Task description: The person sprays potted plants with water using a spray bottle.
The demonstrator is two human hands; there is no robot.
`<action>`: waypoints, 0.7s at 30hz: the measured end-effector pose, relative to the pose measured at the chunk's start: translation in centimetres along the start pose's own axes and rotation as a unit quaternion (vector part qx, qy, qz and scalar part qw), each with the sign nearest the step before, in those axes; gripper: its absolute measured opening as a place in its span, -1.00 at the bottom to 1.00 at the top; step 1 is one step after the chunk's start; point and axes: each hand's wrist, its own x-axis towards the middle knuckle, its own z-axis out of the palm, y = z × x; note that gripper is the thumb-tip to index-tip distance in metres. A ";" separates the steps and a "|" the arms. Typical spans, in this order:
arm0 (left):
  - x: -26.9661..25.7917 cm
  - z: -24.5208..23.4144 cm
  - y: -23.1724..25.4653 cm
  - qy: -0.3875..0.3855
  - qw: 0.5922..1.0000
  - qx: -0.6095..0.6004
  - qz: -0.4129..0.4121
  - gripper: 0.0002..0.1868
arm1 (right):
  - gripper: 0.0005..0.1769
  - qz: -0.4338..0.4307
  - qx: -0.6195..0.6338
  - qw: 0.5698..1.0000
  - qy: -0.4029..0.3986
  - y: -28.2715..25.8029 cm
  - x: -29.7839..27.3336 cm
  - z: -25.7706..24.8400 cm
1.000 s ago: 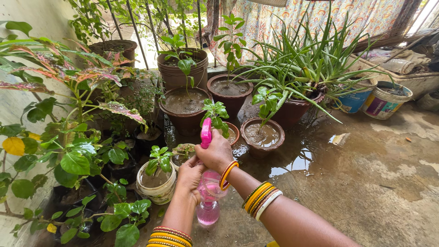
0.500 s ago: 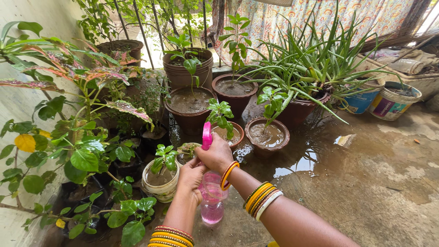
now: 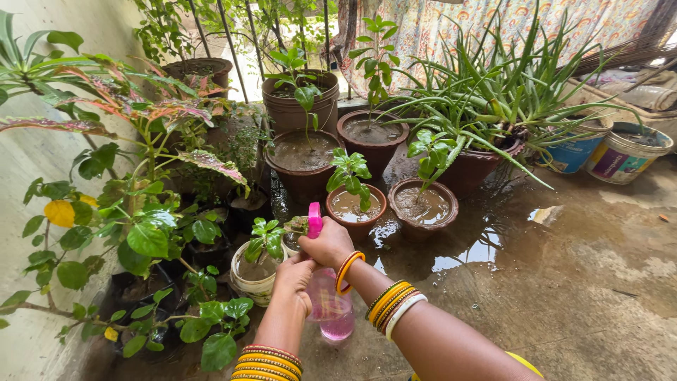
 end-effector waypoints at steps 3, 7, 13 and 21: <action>1.5 -0.8 -1.2 -0.004 1.000 -0.006 -0.006 -0.68 | -0.45 -0.048 0.049 0.997 -0.020 1.2 0.3 1.0; 2.5 -1.6 -2.0 -0.005 1.000 -0.015 -0.027 -0.69 | -0.53 -0.013 -0.012 0.999 -0.050 1.8 0.7 1.9; 3.0 -2.6 -2.3 0.000 0.998 -0.048 -0.042 -0.69 | -0.55 0.011 -0.012 0.998 -0.055 2.4 1.0 3.9; 2.9 -3.2 -1.6 -0.004 0.997 -0.081 -0.012 -0.69 | -0.50 0.021 -0.032 0.994 -0.102 2.4 1.0 5.5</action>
